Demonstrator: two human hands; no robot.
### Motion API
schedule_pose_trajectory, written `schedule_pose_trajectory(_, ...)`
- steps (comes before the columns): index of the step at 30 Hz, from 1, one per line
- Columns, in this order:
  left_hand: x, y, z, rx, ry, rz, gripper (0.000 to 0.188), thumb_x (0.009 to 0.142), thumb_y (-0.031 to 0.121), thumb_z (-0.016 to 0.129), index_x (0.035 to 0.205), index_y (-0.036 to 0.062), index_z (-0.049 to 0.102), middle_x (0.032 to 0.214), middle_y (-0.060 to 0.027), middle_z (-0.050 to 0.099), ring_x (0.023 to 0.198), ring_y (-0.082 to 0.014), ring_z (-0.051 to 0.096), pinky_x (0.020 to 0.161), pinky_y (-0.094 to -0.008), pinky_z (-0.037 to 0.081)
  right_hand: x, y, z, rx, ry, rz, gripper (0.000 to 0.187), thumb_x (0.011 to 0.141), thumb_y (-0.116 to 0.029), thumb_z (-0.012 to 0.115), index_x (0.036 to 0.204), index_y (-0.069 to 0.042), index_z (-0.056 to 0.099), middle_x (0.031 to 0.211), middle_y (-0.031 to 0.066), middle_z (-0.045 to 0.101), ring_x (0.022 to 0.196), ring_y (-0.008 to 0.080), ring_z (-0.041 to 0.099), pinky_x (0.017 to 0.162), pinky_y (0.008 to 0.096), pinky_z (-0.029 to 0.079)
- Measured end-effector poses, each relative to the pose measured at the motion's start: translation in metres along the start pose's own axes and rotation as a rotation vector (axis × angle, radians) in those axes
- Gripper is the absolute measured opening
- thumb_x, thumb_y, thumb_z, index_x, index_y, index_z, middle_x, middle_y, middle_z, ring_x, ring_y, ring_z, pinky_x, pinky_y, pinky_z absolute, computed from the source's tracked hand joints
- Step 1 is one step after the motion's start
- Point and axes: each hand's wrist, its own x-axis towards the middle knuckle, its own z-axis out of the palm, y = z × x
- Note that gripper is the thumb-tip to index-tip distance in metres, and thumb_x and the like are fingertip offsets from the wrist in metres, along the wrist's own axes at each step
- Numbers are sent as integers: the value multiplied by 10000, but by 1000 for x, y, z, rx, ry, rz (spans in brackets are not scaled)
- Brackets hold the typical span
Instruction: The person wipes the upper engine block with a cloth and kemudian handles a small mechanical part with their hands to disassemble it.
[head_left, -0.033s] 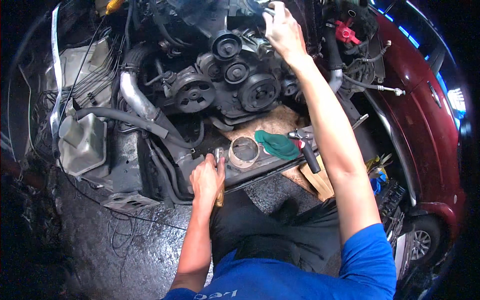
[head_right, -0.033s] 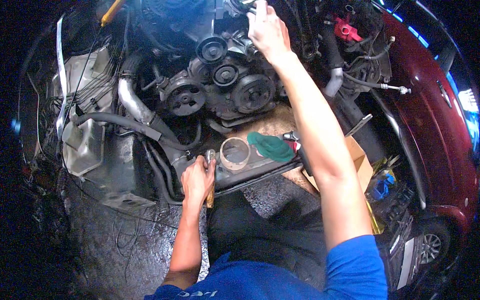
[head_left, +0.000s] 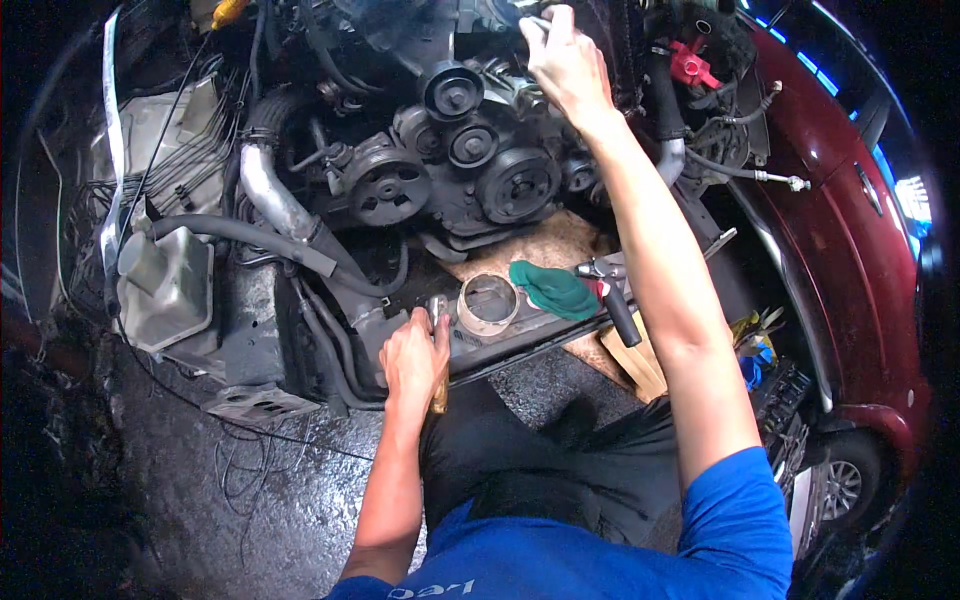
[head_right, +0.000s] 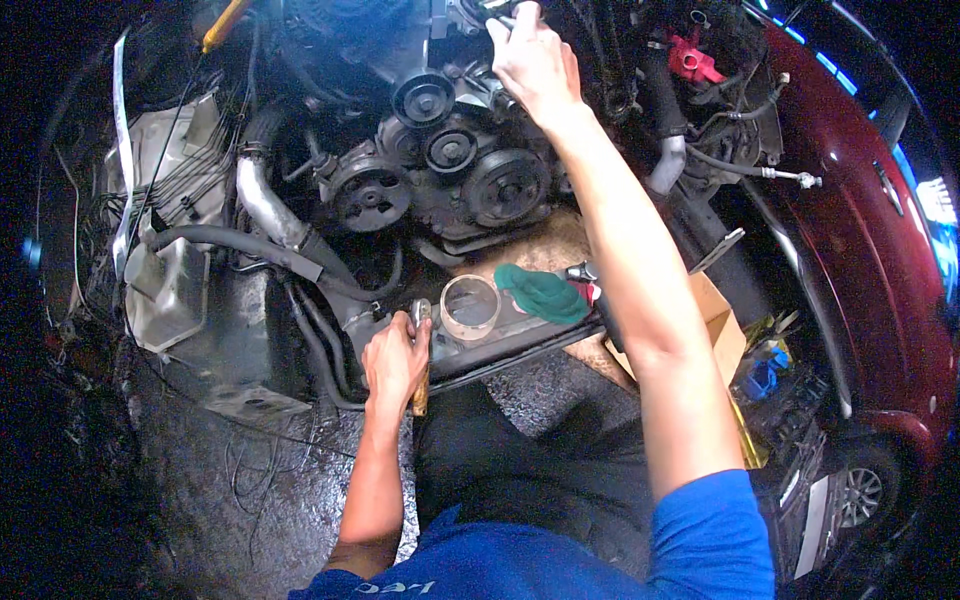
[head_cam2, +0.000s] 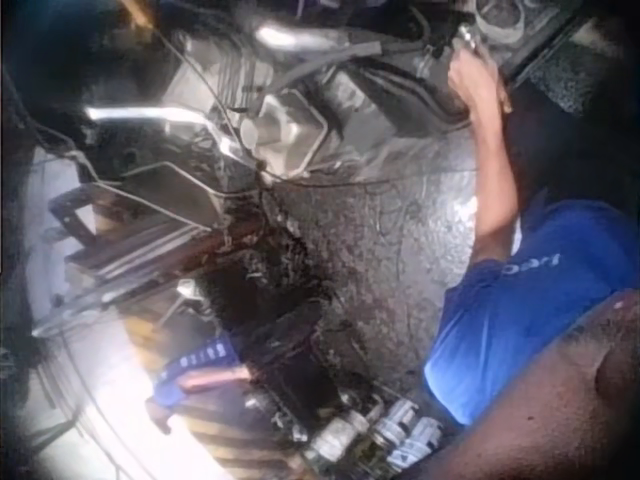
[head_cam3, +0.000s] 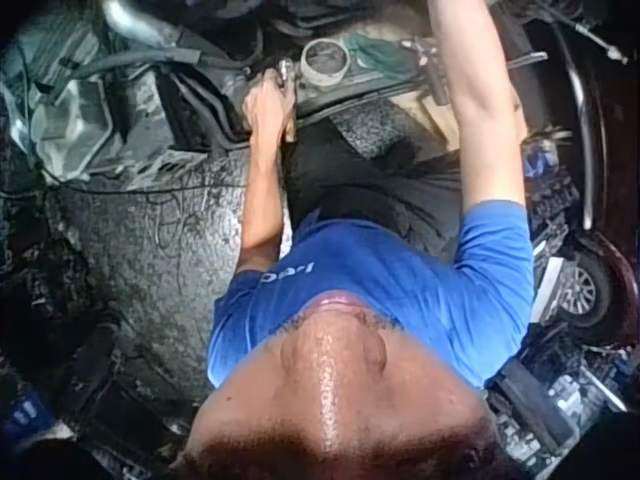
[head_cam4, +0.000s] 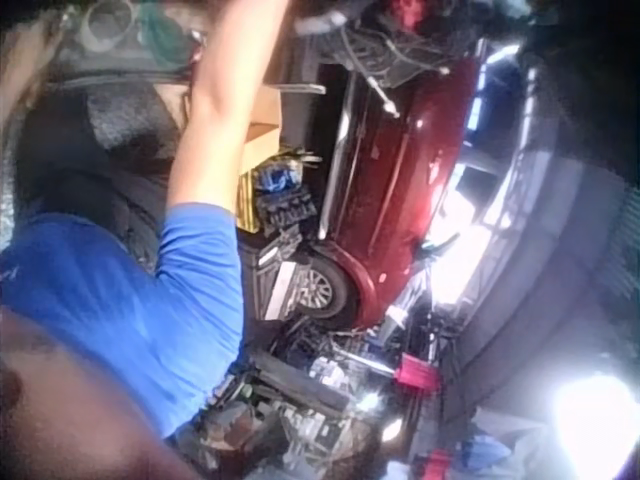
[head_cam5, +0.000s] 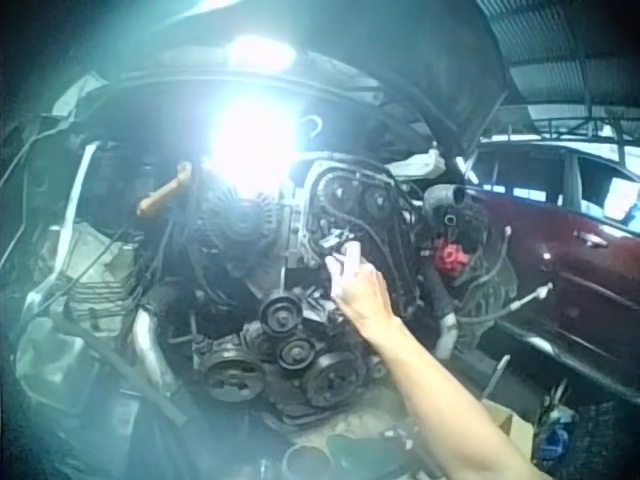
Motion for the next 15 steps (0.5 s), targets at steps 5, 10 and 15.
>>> schedule_pose_trajectory(5, 0, 2, -2, -1, -26, -27, 362, 996, 383, 608, 923, 28, 618, 830, -230, 723, 796, -456, 714, 728, -558, 543, 9, 1, -3, -203, -96, 4, 240, 1013, -221, 596, 1168, -44, 551, 1121, 246, 664, 1038, 429, 664, 833, 473, 553)
schedule_pose_trajectory(10, -2, 3, -2, -1, -26, -36, 347, 994, 374, 613, 933, 33, 623, 848, -223, 728, 811, -448, 717, 736, -552, 542, 2, 4, 1, 14, 162, -173, 230, 1029, -243, 576, 1098, -27, 534, 1060, 263, 686, 944, 464, 682, 788, 513, 558)
schedule_pose_trajectory(15, 0, 4, -4, 9, -6, -28, 336, 986, 366, 628, 926, 35, 622, 821, -216, 726, 789, -443, 718, 715, -546, 545, 7, 4, -1, -100, -117, 121, 257, 1042, -255, 513, 1100, -6, 542, 992, 268, 686, 910, 458, 692, 795, 534, 553)
